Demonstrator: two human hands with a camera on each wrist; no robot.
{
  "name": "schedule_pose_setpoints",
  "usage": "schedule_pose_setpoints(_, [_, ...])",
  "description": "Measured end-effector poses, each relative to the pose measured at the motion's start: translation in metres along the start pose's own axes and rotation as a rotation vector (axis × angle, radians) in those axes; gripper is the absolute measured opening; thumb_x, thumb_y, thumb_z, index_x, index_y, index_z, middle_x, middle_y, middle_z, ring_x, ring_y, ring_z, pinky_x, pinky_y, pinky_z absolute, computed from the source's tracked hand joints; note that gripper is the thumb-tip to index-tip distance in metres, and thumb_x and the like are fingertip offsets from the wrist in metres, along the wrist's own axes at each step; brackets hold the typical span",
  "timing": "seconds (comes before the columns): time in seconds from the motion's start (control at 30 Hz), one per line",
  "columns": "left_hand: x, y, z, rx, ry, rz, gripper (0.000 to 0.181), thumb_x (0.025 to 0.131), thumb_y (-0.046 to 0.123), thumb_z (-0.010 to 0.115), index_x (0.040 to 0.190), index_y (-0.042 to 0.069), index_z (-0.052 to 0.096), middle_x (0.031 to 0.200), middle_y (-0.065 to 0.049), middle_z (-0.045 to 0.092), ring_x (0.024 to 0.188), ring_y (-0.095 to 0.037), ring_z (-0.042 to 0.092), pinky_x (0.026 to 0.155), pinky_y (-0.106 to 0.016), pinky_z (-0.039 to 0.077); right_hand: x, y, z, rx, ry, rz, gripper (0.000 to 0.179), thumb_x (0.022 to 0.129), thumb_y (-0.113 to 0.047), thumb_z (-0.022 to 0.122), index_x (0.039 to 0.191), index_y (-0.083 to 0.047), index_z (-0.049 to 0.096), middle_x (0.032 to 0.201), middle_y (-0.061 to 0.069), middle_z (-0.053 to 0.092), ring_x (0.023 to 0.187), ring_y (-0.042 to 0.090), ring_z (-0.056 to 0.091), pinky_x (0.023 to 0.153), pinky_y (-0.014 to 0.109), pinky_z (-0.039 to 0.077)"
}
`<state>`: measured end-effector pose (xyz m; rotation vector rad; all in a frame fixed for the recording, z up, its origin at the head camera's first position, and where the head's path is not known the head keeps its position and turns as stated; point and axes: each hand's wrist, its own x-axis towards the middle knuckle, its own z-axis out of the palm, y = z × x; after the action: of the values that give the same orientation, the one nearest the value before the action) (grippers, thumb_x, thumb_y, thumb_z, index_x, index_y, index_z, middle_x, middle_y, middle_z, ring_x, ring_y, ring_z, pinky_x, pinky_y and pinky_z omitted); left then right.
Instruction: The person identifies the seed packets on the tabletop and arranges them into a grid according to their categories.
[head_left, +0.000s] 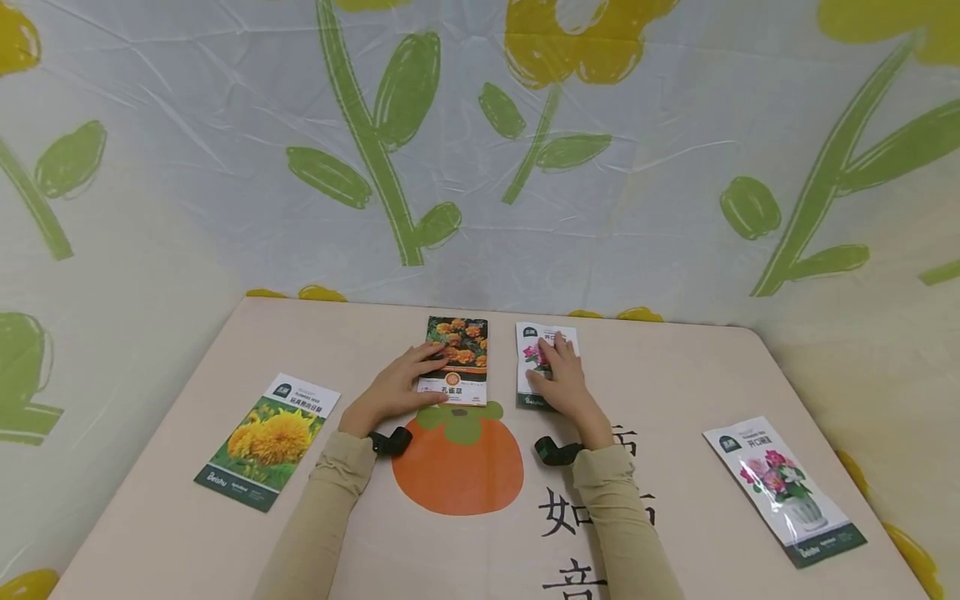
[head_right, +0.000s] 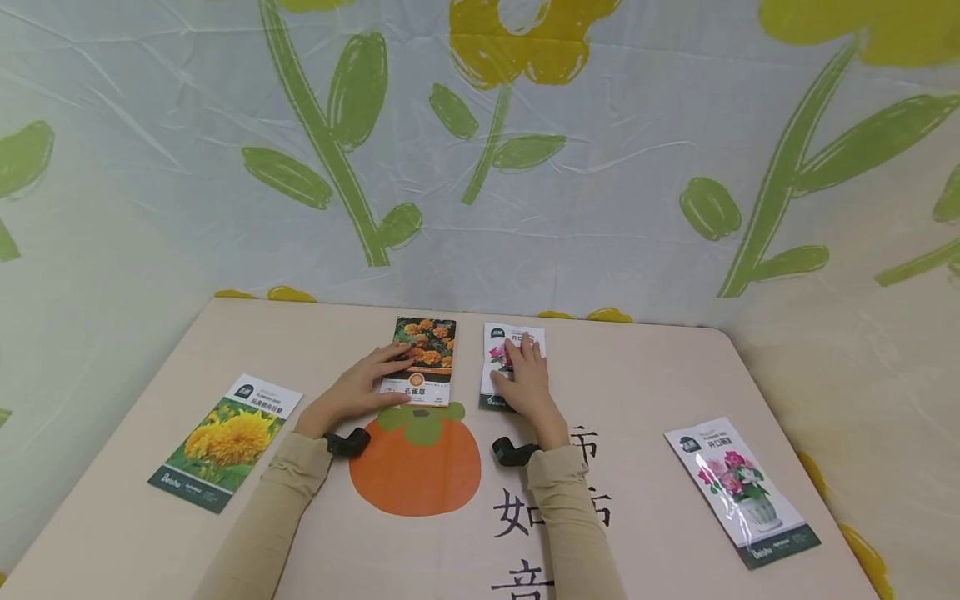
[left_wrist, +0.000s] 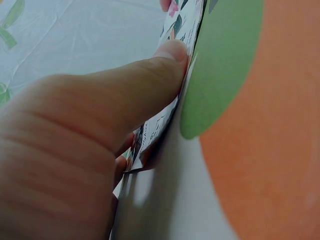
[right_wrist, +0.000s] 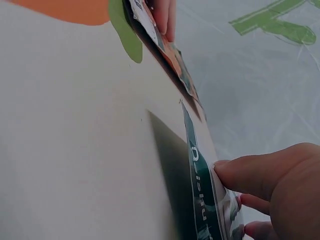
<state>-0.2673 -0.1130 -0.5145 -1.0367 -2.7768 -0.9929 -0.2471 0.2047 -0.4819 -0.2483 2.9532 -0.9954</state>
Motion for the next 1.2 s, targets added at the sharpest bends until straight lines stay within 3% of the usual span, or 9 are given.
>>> schedule_pose_setpoints(1.2, [-0.0005, -0.0024, 0.0006, 0.004, -0.001, 0.021, 0.067, 0.086, 0.035, 0.078, 0.140, 0.003, 0.056, 0.155, -0.016, 0.039, 0.146, -0.036, 0.027, 0.120, -0.049, 0.019, 0.0005, -0.0083, 0.0084, -0.017, 0.056, -0.029, 0.063, 0.093, -0.018, 0.060, 0.147, 0.007, 0.039, 0.158, 0.034, 0.015, 0.145, 0.054, 0.008, 0.115, 0.067, 0.007])
